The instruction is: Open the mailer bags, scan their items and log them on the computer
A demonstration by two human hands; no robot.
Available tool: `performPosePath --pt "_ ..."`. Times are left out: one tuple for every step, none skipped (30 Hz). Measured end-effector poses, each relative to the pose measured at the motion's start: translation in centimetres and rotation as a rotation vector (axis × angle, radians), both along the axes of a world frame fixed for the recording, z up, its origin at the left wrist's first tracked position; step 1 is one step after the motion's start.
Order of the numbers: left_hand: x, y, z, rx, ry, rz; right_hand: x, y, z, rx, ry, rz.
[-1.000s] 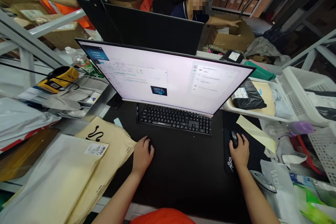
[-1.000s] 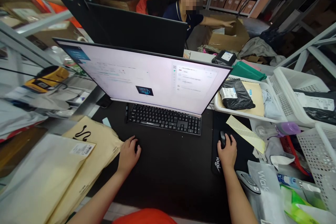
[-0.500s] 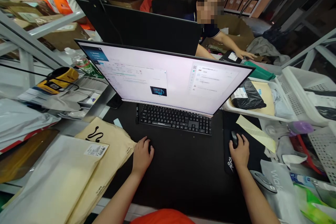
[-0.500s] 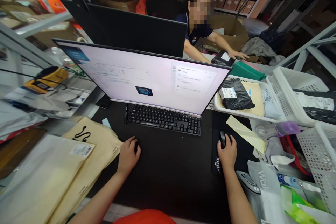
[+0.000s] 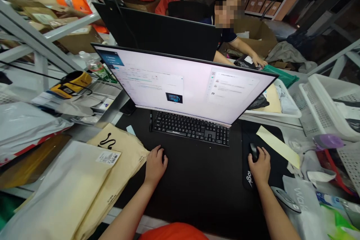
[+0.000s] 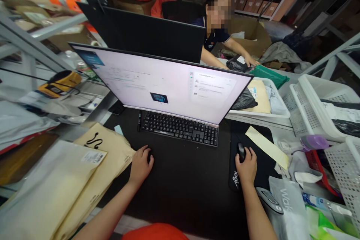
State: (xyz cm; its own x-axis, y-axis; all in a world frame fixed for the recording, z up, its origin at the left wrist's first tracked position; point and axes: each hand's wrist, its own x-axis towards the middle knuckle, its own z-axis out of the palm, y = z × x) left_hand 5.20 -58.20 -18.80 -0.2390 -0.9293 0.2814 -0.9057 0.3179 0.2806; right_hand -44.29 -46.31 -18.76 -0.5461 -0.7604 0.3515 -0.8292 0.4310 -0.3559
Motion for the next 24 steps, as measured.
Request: performPosePath --pt "-0.1 0.2 0.1 0.004 0.006 0.007 0.0 0.2 0.1 -0.001 0.012 0.015" --pt "-0.2 0.3 0.3 0.012 0.016 0.014 0.0 0.5 0.2 -0.001 0.024 0.028" --pt "-0.2 0.6 0.5 0.021 0.029 0.018 0.0 0.7 0.2 0.001 0.034 0.035" --pt "-0.3 0.7 0.7 0.034 0.043 0.024 0.0 1.0 0.2 0.006 0.043 0.035" --pt "-0.4 0.8 0.9 0.047 0.054 0.027 -0.2 1.2 0.1 0.013 0.050 0.025" --pt "-0.4 0.9 1.1 0.060 0.058 0.027 -0.3 1.3 0.0 0.021 0.052 0.022" --pt "-0.4 1.0 1.2 0.068 0.062 0.036 -0.4 1.3 -0.1 0.020 0.052 0.027" --pt "-0.4 1.0 1.3 0.071 0.061 0.043 -0.6 1.3 -0.3 0.017 0.051 0.035" --pt "-0.4 1.0 1.4 0.073 0.059 0.050 -0.6 1.3 -0.4 0.012 0.050 0.044" --pt "-0.3 1.1 1.4 0.072 0.056 0.056 -0.6 1.2 -0.5 0.005 0.051 0.051" --pt "-0.3 1.2 1.5 0.073 0.053 0.059 -0.6 1.2 -0.5 -0.002 0.054 0.054" --pt "-0.3 1.3 1.5 0.074 0.054 0.060 -0.5 1.2 -0.4 -0.007 0.058 0.053" --pt "-0.3 1.3 1.5 0.075 0.057 0.059 -0.4 1.2 -0.3 -0.007 0.063 0.050" --pt "-0.3 1.4 1.5 0.078 0.064 0.055 -0.3 1.2 -0.2 -0.002 0.066 0.047" --pt "-0.3 1.4 1.5 0.081 0.074 0.052 -0.2 1.2 -0.1 0.006 0.068 0.044" --pt "-0.3 1.4 1.6 0.084 0.085 0.049 -0.2 1.2 0.0 0.017 0.068 0.043" --pt "-0.4 1.4 1.6 0.087 0.094 0.048 -0.1 1.1 0.1 0.027 0.066 0.045" --pt "-0.4 1.4 1.6 0.091 0.099 0.049 0.0 1.1 0.2 0.033 0.062 0.048" --pt "-0.4 1.4 1.6 0.097 0.100 0.051 0.1 1.0 0.2 0.033 0.055 0.054" --pt "-0.4 1.4 1.7 0.102 0.097 0.053 0.2 1.0 0.3 0.028 0.045 0.060" --pt "-0.4 1.4 1.7 0.107 0.093 0.055 0.3 0.9 0.3 0.020 0.034 0.066" --pt "-0.4 1.3 1.7 0.111 0.091 0.055 0.4 0.8 0.3 0.012 0.024 0.070" --pt "-0.3 1.3 1.7 0.112 0.091 0.053 0.4 0.8 0.4 0.007 0.015 0.071" --pt "-0.3 1.3 1.7 0.111 0.095 0.053 0.5 0.7 0.4 0.007 0.009 0.071"
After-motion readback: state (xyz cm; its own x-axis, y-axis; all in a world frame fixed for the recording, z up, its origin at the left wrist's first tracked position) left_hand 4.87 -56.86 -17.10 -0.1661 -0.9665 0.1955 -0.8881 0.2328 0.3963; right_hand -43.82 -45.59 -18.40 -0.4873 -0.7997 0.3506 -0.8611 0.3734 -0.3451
